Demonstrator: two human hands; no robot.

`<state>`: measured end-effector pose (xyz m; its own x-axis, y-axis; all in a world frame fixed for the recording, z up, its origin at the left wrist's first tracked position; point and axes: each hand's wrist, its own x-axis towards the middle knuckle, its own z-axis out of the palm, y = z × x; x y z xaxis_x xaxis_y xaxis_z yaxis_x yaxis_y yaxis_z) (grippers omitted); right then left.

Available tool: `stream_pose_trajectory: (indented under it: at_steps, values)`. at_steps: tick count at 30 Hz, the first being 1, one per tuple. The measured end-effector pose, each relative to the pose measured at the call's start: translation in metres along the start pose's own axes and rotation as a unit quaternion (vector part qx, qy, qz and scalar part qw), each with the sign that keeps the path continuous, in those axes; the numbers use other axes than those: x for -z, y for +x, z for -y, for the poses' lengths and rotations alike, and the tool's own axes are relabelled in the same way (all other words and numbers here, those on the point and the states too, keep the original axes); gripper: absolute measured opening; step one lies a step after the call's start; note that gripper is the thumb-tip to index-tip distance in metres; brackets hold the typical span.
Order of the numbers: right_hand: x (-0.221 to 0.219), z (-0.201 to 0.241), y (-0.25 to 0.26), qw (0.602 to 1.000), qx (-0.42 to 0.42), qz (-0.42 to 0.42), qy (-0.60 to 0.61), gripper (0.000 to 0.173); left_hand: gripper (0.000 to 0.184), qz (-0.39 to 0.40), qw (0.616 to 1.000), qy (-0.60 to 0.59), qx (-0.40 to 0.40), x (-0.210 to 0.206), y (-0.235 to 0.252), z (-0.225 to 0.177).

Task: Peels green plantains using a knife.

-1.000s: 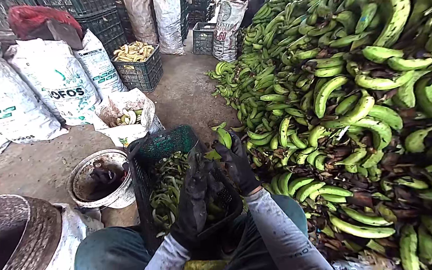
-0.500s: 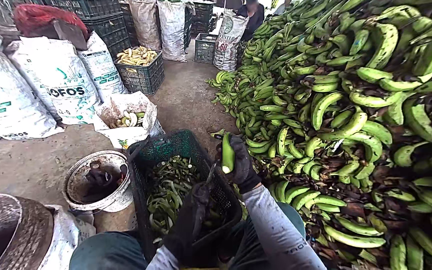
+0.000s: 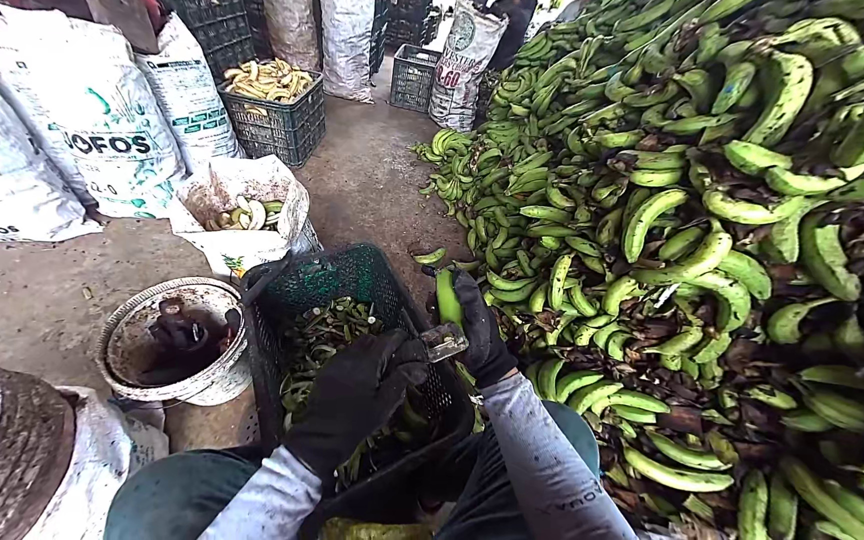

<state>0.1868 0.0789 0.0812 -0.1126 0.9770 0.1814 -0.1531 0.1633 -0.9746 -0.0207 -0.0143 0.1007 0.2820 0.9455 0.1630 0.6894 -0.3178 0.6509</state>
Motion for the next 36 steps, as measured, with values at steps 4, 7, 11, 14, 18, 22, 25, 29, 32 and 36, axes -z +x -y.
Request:
stream_pose_trajectory:
  at_steps: [4, 7, 11, 14, 18, 22, 25, 29, 32, 36]
  values:
    - [-0.009, -0.009, -0.006, 0.992, -0.050, 0.001, 0.116, 0.046, 0.070, 0.049, 0.998, -0.026, 0.011, 0.001, 0.008, 0.008]
    - [-0.022, -0.019, -0.017, 0.976, -0.089, -0.004, 0.199, 0.044, 0.067, 0.024, 1.000, 0.005, -0.005, -0.002, 0.016, 0.022]
    - [-0.036, -0.028, -0.034, 0.930, -0.229, 0.009, 0.287, 0.048, 0.049, -0.094, 0.988, 0.120, -0.005, -0.009, 0.026, 0.046]
    - [-0.036, -0.030, -0.043, 0.928, -0.239, 0.032, 0.284, 0.047, 0.049, -0.164, 0.977, 0.118, 0.075, -0.001, 0.032, 0.047]
    - [-0.020, -0.031, -0.038, 0.966, -0.139, 0.041, 0.215, 0.042, 0.048, -0.150, 0.977, -0.015, 0.150, 0.025, 0.032, 0.040]
    - [-0.016, -0.014, -0.012, 0.994, 0.046, -0.098, -0.018, 0.045, 0.051, -0.031, 0.971, -0.217, 0.101, 0.005, 0.009, 0.016]
    - [-0.031, 0.010, -0.001, 0.969, 0.115, -0.199, -0.094, 0.042, 0.059, -0.029, 0.959, -0.272, 0.072, -0.012, -0.004, -0.001]
    - [-0.049, 0.021, 0.004, 0.954, 0.137, -0.228, -0.140, 0.044, 0.062, -0.061, 0.968, -0.236, 0.063, -0.013, -0.006, 0.001]
    - [-0.046, 0.006, -0.002, 0.989, 0.087, -0.090, -0.085, 0.048, 0.067, -0.079, 0.976, -0.195, 0.058, -0.012, 0.001, 0.019]
    - [-0.046, -0.010, -0.018, 0.972, -0.106, 0.140, 0.156, 0.035, 0.057, -0.105, 0.987, -0.097, 0.078, -0.005, 0.012, 0.052]
